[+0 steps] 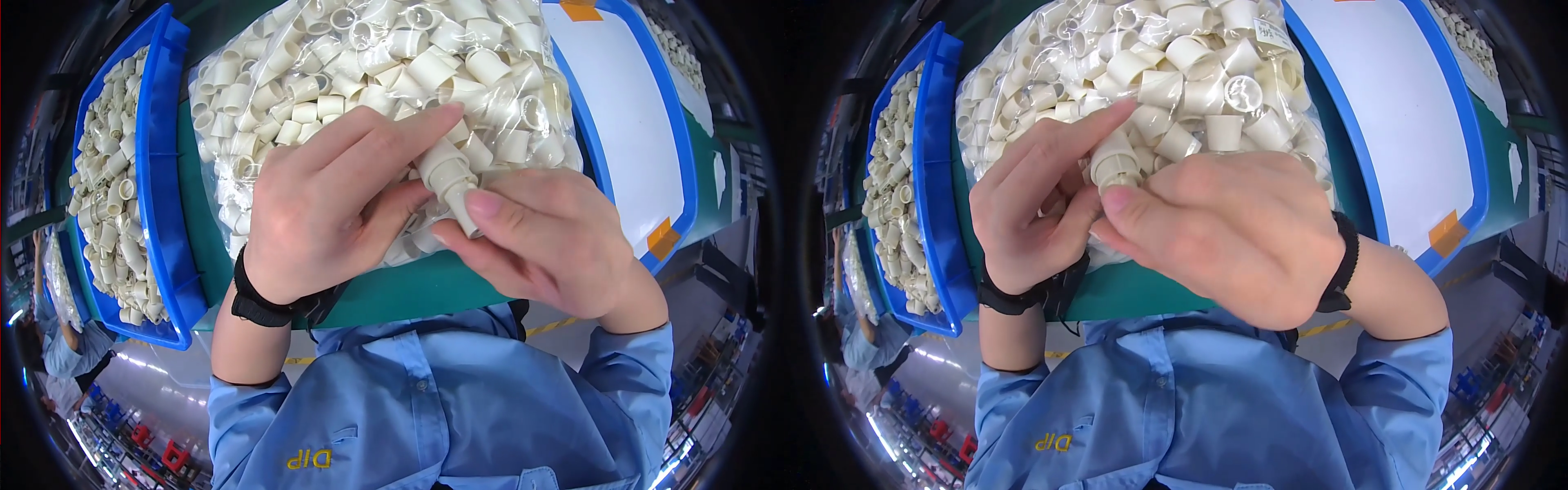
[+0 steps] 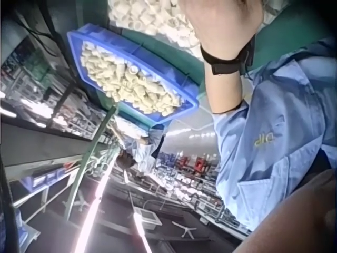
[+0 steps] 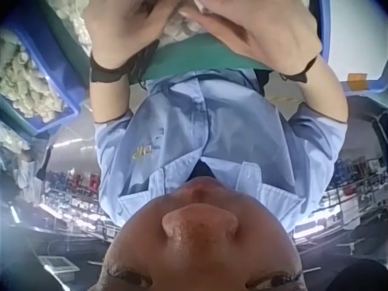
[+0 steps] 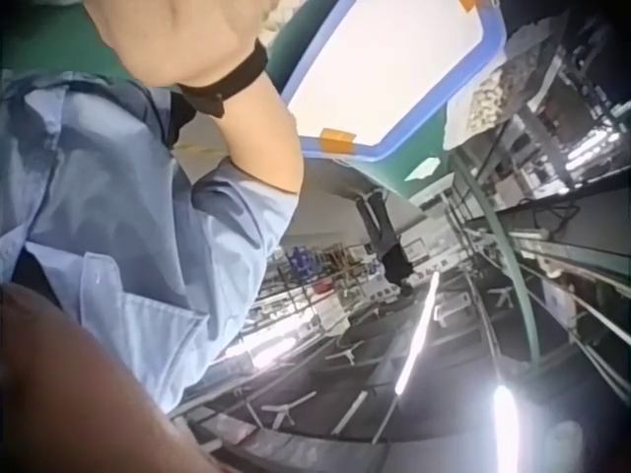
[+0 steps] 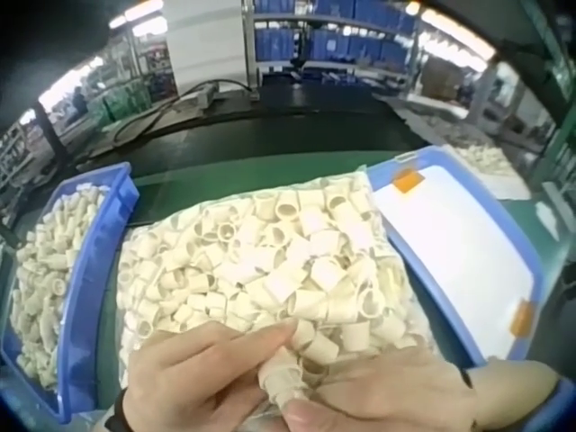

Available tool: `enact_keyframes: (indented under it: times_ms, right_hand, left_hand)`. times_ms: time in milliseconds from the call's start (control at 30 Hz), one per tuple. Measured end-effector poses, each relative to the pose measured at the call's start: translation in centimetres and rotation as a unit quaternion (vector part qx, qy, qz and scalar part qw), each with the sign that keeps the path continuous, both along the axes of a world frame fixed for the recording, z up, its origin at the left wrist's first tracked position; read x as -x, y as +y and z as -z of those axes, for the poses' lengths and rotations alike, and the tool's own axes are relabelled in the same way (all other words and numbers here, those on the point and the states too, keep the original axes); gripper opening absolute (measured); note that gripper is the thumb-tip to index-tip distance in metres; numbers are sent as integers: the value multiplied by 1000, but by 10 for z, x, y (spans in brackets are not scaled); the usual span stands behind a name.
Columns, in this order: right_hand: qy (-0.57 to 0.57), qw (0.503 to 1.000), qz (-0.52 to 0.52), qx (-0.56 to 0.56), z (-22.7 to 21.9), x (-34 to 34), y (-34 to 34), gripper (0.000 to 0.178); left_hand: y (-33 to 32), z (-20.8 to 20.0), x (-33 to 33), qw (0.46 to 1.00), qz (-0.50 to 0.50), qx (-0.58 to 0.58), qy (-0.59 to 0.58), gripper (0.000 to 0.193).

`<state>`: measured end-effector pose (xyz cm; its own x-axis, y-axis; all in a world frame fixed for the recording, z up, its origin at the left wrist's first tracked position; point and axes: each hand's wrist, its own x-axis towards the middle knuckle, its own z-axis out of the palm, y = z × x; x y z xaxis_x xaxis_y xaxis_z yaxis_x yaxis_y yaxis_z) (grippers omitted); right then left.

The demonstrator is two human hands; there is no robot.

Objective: The person picks up a plastic sleeve and a component by hand, fits the component into the sleeve, and places the assembly into a blue bin. This process is repeated multiple times, with the person occasionally turning the assemblies over to inspect them.

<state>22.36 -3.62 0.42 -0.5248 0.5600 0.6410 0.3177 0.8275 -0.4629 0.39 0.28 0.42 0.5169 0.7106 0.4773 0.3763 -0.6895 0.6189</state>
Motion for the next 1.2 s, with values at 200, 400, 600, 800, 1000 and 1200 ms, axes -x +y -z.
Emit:
enact_keyframes:
  times_ms: [200, 400, 600, 800, 1000, 1200]
  right_hand:
    - [49, 998, 4, -44, 8, 8, 0, 54]
    - [7, 999, -51, 11, 8, -7, 0, 53]
    - [111, 976, -33, 183, -15, 4, -5, 58]
    - [177, 843, -9, 508, -32, 9, -8, 64]
    - [145, 805, -4, 576, -37, 10, -6, 61]
    - [138, 791, -7, 596, -35, 8, -6, 59]
  left_hand:
    - [1, 4, -3, 998, 42, 31, -38, 46]
    - [-2, 5, -9, 996, 60, 19, -68, 32]
    - [2, 5, 3, 995, 72, -14, -60, 29]
    - [5, 11, 4, 987, 104, -88, -82, 38]
    - [7, 11, -2, 988, 113, -35, -101, 37]
    - [9, 14, -5, 984, 124, -41, -123, 36]
